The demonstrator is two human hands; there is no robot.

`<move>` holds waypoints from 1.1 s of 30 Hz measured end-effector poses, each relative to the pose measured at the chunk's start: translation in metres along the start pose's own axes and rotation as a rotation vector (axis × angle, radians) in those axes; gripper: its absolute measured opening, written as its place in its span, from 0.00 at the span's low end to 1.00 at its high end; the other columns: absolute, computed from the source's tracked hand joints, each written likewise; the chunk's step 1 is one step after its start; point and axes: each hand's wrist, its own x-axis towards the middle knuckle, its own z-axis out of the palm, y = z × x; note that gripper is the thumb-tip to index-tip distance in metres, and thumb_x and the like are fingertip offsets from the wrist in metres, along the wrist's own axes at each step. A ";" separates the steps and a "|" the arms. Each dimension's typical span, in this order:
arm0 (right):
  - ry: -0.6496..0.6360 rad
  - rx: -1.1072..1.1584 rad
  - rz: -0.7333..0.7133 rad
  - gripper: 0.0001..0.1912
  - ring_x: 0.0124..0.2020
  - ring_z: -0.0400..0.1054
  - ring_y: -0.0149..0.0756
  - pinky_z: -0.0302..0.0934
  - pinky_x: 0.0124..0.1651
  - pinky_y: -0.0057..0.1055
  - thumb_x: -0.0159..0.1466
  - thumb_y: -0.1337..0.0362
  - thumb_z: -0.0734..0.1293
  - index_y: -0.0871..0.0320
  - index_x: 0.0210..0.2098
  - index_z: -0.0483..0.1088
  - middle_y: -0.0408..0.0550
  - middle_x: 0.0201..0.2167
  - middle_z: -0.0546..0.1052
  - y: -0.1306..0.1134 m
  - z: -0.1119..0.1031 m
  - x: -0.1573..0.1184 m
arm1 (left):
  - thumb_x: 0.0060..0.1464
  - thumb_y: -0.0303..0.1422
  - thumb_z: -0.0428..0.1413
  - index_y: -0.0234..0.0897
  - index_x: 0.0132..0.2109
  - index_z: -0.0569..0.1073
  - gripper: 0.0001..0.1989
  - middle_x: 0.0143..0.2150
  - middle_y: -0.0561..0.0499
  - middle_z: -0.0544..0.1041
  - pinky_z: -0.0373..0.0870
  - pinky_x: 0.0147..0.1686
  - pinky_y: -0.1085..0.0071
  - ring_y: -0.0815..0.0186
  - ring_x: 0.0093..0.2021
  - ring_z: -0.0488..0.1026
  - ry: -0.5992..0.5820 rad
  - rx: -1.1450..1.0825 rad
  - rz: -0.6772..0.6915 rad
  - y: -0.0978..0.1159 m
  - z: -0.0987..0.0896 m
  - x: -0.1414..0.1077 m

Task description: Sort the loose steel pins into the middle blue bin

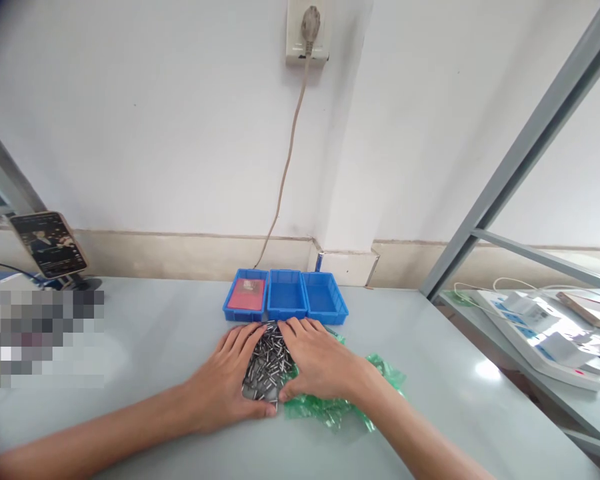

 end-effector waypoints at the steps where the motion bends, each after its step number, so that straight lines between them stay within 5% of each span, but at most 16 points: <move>1: -0.001 0.007 -0.002 0.46 0.60 0.70 0.60 0.65 0.61 0.53 0.57 0.49 0.81 0.57 0.69 0.66 0.58 0.59 0.75 -0.001 0.000 0.003 | 0.47 0.70 0.64 0.40 0.79 0.52 0.64 0.75 0.33 0.61 0.58 0.71 0.30 0.33 0.74 0.57 -0.010 -0.007 0.000 0.000 0.000 0.000; 12: -0.031 0.092 -0.057 0.29 0.59 0.73 0.51 0.67 0.58 0.44 0.70 0.61 0.73 0.51 0.68 0.66 0.52 0.58 0.77 -0.007 -0.005 0.017 | 0.54 0.59 0.68 0.41 0.71 0.62 0.48 0.70 0.36 0.64 0.67 0.68 0.37 0.38 0.71 0.63 0.020 -0.071 -0.012 0.004 -0.005 0.003; 19: -0.015 0.084 -0.085 0.31 0.61 0.70 0.52 0.66 0.63 0.49 0.69 0.58 0.75 0.54 0.69 0.66 0.54 0.61 0.74 0.000 -0.003 0.019 | 0.60 0.52 0.66 0.39 0.68 0.63 0.38 0.67 0.36 0.69 0.68 0.67 0.37 0.40 0.68 0.67 0.024 -0.075 0.002 0.002 -0.009 0.004; 25: -0.018 0.042 -0.092 0.45 0.73 0.58 0.58 0.57 0.72 0.56 0.70 0.46 0.73 0.52 0.78 0.54 0.58 0.74 0.63 0.006 0.006 0.021 | 0.67 0.47 0.62 0.40 0.66 0.66 0.28 0.62 0.40 0.73 0.72 0.64 0.45 0.47 0.63 0.71 0.074 -0.080 0.095 -0.003 -0.017 0.009; 29: -0.020 0.019 -0.090 0.44 0.71 0.62 0.58 0.56 0.72 0.58 0.72 0.43 0.70 0.52 0.79 0.53 0.59 0.72 0.67 0.012 0.011 0.021 | 0.69 0.49 0.60 0.40 0.62 0.69 0.24 0.59 0.42 0.73 0.74 0.62 0.47 0.48 0.60 0.72 0.079 -0.085 0.101 -0.005 -0.016 0.010; 33: 0.000 0.012 -0.102 0.39 0.66 0.66 0.57 0.60 0.68 0.55 0.73 0.44 0.69 0.54 0.76 0.58 0.58 0.65 0.72 0.012 0.013 0.023 | 0.68 0.46 0.62 0.41 0.66 0.66 0.27 0.66 0.40 0.68 0.73 0.65 0.46 0.47 0.66 0.69 0.081 -0.097 0.066 -0.008 -0.015 0.007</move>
